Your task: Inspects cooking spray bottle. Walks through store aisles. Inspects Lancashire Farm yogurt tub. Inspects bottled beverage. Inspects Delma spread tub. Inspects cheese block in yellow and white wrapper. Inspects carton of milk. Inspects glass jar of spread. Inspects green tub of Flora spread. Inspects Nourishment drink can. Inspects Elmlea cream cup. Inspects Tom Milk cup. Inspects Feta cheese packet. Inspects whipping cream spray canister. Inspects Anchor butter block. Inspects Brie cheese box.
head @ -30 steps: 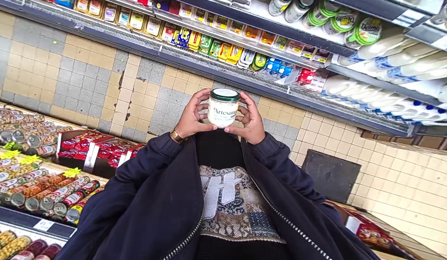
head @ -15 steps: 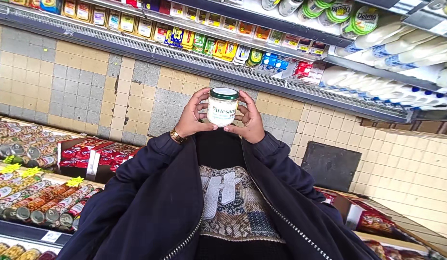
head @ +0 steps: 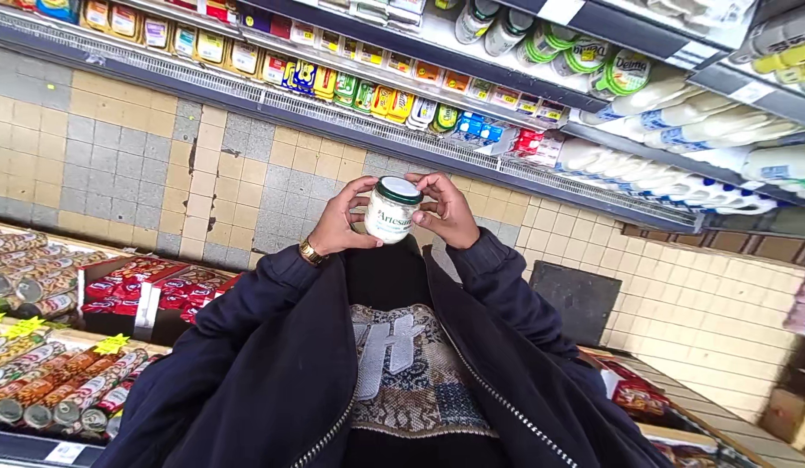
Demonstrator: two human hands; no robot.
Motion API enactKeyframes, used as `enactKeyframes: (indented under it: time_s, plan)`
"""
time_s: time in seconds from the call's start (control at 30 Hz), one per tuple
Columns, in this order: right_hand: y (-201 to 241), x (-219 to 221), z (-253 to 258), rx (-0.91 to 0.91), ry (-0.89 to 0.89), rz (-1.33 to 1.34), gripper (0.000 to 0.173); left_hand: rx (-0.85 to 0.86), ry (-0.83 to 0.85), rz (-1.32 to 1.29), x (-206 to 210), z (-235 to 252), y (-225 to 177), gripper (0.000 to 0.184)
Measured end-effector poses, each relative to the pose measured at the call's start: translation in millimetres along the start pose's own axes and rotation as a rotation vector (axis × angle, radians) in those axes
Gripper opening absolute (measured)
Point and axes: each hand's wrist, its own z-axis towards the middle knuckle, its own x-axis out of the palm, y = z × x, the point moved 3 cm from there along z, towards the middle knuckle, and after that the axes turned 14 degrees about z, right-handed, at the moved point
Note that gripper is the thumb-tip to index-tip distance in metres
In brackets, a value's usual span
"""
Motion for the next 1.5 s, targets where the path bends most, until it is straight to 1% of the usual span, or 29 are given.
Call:
enactKeyframes:
  time_s: [0.1,0.17,0.23,0.3,0.37,0.43,0.53,0.6,0.67,0.73,0.83,0.9,1.0,1.1,1.3,1.43,1.5]
  plan:
    - [13,-19,29,0.121,0.085,-0.065,0.057,-0.002,0.012,0.039,6,21,5,0.1]
    - [19,-32,50,0.196,0.142,-0.172,0.061,-0.007,0.021,0.075,8,38,6,0.1]
    - [20,-48,69,0.233,0.199,-0.269,0.065,-0.014,0.018,0.08,12,54,8,0.099]
    - [21,-62,89,0.262,0.22,-0.277,0.064,-0.006,-0.001,0.086,14,73,11,0.099]
    - [20,-77,107,0.263,0.2,-0.251,0.062,0.003,-0.036,0.127,14,91,13,0.1]
    - [18,-93,128,0.226,0.172,-0.28,0.063,0.016,-0.091,0.174,13,110,14,0.102]
    - [8,-124,164,0.108,0.111,-0.468,0.065,-0.005,-0.201,0.241,7,126,15,0.103]
    - [-3,-148,192,0.049,0.063,-0.611,0.068,-0.032,-0.257,0.24,3,129,17,0.1]
    - [-14,-169,223,0.027,0.019,-0.756,0.068,-0.042,-0.316,0.216,0,130,18,0.094]
    - [-25,-188,253,0.014,-0.002,-0.87,0.065,-0.058,-0.373,0.201,-1,129,18,0.084]
    - [-39,-209,296,-0.011,-0.026,-0.961,0.056,-0.087,-0.431,0.208,-3,126,20,0.068]
    - [-48,-221,322,0.022,-0.036,-1.014,0.055,-0.093,-0.464,0.211,-3,122,22,0.06]
    - [-60,-235,350,0.096,-0.095,-1.112,0.058,-0.112,-0.511,0.21,0,117,24,0.054]
    - [-67,-245,370,0.186,-0.172,-1.169,0.06,-0.129,-0.543,0.203,1,114,23,0.05]
    - [-80,-254,386,0.223,-0.208,-1.218,0.057,-0.173,-0.594,0.218,1,110,17,0.044]
    - [-79,-255,394,0.27,-0.253,-1.203,0.068,-0.188,-0.613,0.222,2,105,16,0.041]
    - [-79,-256,397,0.292,-0.248,-1.203,0.069,-0.193,-0.624,0.211,3,103,16,0.041]
